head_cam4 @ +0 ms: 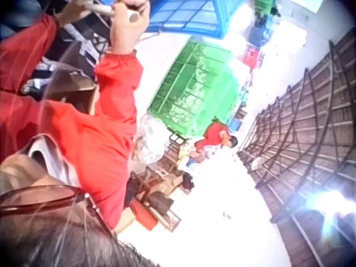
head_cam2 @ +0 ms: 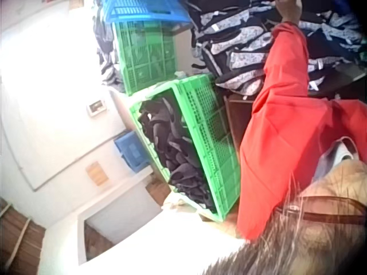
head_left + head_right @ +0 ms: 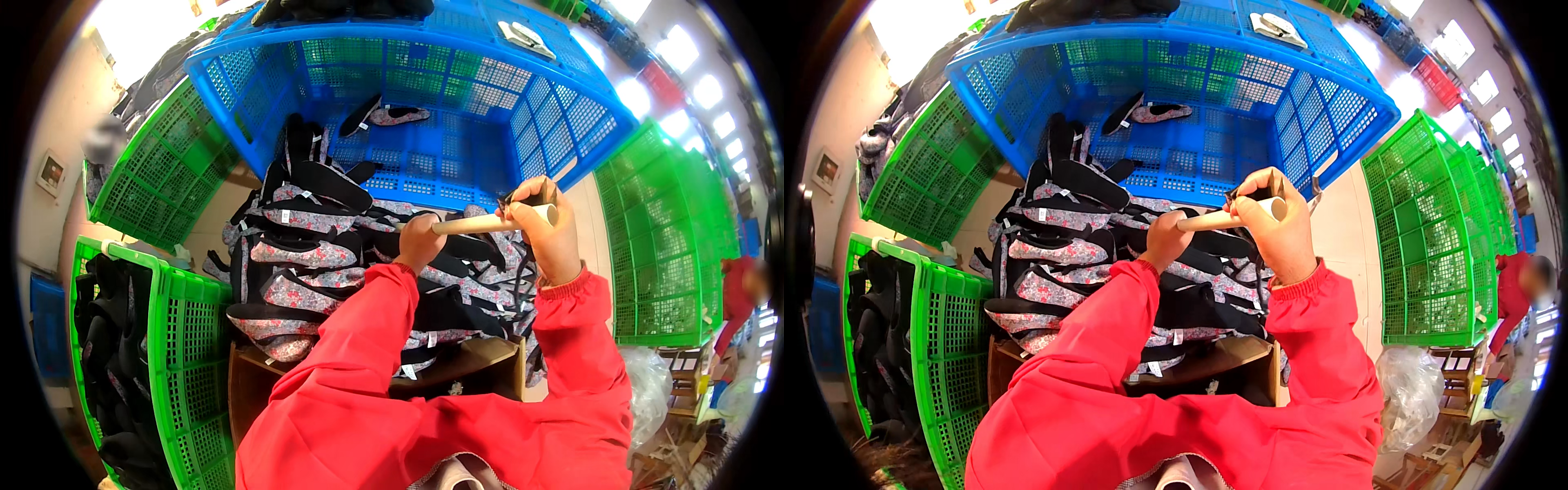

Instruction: The person uses a long white stick to push and arrange a pile of floral-patterned slippers inside a blue plastic crate. They then move the slippers from the crate into a cardboard box resting on their lap, handling them one by one to organize them.

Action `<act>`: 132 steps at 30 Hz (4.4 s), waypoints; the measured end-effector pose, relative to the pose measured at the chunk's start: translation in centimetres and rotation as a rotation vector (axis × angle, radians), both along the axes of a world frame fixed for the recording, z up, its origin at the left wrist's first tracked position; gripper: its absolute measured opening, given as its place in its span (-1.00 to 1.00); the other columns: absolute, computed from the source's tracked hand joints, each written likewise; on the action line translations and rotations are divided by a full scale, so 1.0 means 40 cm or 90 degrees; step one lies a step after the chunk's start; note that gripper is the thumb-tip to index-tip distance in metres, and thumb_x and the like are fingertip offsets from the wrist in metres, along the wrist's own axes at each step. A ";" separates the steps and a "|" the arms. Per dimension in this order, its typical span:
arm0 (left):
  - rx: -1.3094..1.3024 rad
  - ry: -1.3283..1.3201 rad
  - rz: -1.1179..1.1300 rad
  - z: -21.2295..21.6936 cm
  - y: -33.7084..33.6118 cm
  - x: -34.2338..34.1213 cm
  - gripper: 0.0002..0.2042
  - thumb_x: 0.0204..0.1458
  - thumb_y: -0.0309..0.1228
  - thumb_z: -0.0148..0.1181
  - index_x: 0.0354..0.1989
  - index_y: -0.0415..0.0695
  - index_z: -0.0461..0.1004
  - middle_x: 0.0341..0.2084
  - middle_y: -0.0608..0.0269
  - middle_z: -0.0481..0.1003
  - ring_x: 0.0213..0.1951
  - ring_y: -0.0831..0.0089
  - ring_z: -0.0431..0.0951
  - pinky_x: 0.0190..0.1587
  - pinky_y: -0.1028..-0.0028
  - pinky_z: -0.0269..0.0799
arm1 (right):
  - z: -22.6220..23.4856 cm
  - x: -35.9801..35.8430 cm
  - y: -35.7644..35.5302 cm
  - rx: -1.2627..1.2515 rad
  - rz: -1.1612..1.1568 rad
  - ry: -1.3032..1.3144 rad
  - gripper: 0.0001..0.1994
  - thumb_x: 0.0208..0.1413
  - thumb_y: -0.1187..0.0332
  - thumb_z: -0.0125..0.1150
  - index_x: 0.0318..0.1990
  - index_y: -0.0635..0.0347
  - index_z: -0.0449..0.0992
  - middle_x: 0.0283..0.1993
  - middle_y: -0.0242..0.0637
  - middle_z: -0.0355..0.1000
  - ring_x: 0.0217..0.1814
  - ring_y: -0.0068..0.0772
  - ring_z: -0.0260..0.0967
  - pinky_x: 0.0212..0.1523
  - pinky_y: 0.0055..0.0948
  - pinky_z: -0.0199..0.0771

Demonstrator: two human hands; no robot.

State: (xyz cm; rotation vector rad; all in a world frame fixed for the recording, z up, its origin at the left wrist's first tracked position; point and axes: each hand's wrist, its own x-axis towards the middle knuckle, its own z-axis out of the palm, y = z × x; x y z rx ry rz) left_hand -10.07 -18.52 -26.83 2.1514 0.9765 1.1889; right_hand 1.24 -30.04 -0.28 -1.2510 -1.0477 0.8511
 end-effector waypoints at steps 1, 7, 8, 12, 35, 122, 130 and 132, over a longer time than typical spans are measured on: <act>0.023 -0.010 -0.015 0.000 0.008 0.000 -0.81 -0.12 -0.41 0.23 -0.64 -0.12 0.33 -0.64 0.08 0.44 -0.49 -0.01 0.49 -0.46 0.08 0.34 | 0.004 -0.002 -0.008 -0.013 -0.023 0.001 -0.90 0.06 0.61 0.11 -0.29 0.25 0.37 -0.32 -0.31 0.40 -0.26 -0.49 0.47 -0.15 -0.48 0.50; -0.002 0.005 -0.095 0.075 0.026 0.059 -0.81 -0.14 -0.35 0.23 -0.62 -0.11 0.34 -0.61 0.07 0.42 -0.41 -0.05 0.47 -0.32 0.06 0.35 | 0.062 0.019 -0.076 -0.002 -0.171 -0.039 -0.89 0.04 0.58 0.14 -0.29 0.20 0.38 -0.33 -0.30 0.40 -0.29 -0.47 0.46 -0.29 -0.54 0.47; 0.043 -0.032 -0.093 0.098 0.038 0.079 -0.83 -0.15 -0.36 0.22 -0.61 -0.11 0.35 -0.59 0.06 0.43 -0.39 -0.05 0.47 -0.30 0.07 0.35 | 0.090 0.037 -0.092 0.006 -0.195 -0.081 -0.90 0.05 0.55 0.13 -0.28 0.19 0.38 -0.35 -0.29 0.40 -0.29 -0.49 0.46 -0.40 -0.61 0.37; 0.083 0.022 -0.037 0.217 0.115 0.131 -0.91 -0.21 -0.47 0.19 -0.60 -0.10 0.38 -0.56 0.09 0.45 -0.37 -0.01 0.47 -0.30 0.07 0.36 | 0.110 0.067 -0.070 0.175 -0.241 -0.032 -0.87 0.08 0.51 0.06 -0.20 0.16 0.34 -0.37 -0.25 0.42 -0.46 -0.62 0.34 -0.62 -0.77 0.05; 0.051 0.238 -0.021 -0.021 0.203 -0.257 -0.85 -0.14 -0.32 0.17 -0.61 -0.09 0.40 -0.55 0.07 0.47 -0.38 -0.01 0.50 -0.33 0.06 0.36 | -0.199 -0.073 0.010 0.037 -0.053 0.072 -0.88 0.13 0.52 0.14 -0.20 0.14 0.37 -0.29 -0.30 0.45 -0.20 -0.50 0.49 -0.52 -0.77 0.19; 0.038 0.571 0.296 -0.188 0.324 -0.533 -0.71 0.01 -0.14 0.22 -0.19 -0.04 0.53 -0.19 0.22 0.37 -0.02 0.19 0.36 -0.16 0.16 0.28 | -0.519 0.110 0.480 0.020 -0.343 -0.036 -0.88 0.16 0.40 0.22 -0.26 0.22 0.43 -0.26 -0.22 0.55 -0.52 -0.65 0.38 -0.57 -0.71 0.26; 0.006 0.563 0.301 -0.180 0.318 -0.550 -0.72 0.00 -0.15 0.23 -0.22 -0.05 0.53 -0.19 0.21 0.38 -0.02 0.19 0.36 -0.15 0.14 0.29 | -0.242 0.307 0.364 -0.144 -0.195 -0.064 -0.73 0.18 0.24 0.06 -0.24 0.30 0.53 -0.62 -0.44 0.29 -0.74 -0.72 -0.03 -0.75 -0.60 -0.12; -0.005 0.558 0.294 -0.172 0.320 -0.536 -0.71 0.00 -0.13 0.23 -0.23 -0.04 0.54 -0.19 0.21 0.37 -0.02 0.19 0.36 -0.14 0.14 0.29 | -0.213 0.407 0.285 -0.208 -0.169 0.031 -0.73 0.21 0.23 0.03 -0.23 0.30 0.50 -0.56 -0.37 0.38 -0.76 -0.71 -0.08 -0.77 -0.60 -0.17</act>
